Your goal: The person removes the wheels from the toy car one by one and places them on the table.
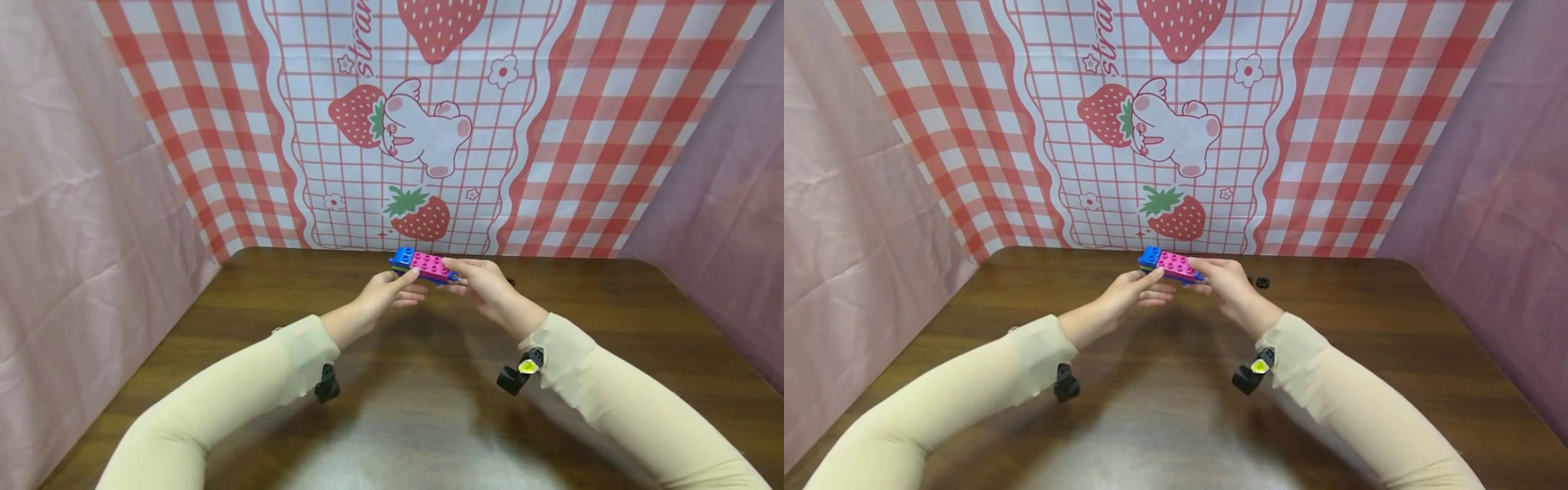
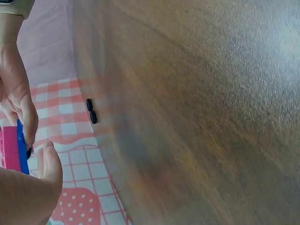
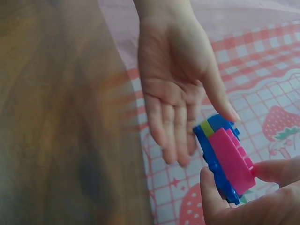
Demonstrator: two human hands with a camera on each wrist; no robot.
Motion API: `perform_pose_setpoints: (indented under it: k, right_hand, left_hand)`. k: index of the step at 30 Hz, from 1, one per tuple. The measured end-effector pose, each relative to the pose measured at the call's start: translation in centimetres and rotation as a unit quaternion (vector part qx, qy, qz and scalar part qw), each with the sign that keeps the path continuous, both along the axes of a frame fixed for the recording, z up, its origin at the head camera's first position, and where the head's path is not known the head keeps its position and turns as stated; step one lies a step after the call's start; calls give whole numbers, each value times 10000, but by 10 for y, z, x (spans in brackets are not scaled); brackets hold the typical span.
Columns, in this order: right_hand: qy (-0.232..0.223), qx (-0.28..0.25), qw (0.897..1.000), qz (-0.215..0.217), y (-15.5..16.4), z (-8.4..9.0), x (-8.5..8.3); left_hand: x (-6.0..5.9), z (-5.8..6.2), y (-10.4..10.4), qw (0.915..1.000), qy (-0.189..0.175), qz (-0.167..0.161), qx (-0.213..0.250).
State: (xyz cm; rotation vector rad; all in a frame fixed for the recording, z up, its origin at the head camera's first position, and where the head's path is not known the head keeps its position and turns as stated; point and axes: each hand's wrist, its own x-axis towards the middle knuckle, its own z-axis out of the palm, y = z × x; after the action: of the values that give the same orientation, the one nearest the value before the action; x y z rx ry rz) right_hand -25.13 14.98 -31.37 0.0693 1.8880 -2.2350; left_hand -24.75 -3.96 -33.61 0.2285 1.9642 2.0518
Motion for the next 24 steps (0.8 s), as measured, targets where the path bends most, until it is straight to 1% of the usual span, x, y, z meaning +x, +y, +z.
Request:
perform_pose_setpoints:
  k: [2,6,8,11,14,16,20,24]
  right_hand:
    - [-102,-113,9999,37,-2,-1,3]
    - [-232,-262,9993,112,-5,-7,7]
    - [-218,-183,9994,205,-6,-10,9]
    - [-131,197,9988,421,-7,-15,11]
    - [-37,578,9962,650,-7,-17,15]
    - [38,714,9947,736,-9,-19,17]
    - [171,808,9941,706,-14,-20,21]
    - [332,982,9924,661,-18,-22,23]
  left_hand:
    - [0,-1,2,9999,-21,77,88]
    - [0,-3,4,9988,-24,378,309]
    - [-1,-4,4,9979,-22,505,415]
    - [-1,-4,4,9966,-50,624,541]
    - [0,-4,3,9961,-72,688,539]
    - [0,-4,3,9963,-77,718,463]
    - [2,-2,4,9972,-94,702,233]
    - [4,2,5,9975,-176,671,137]
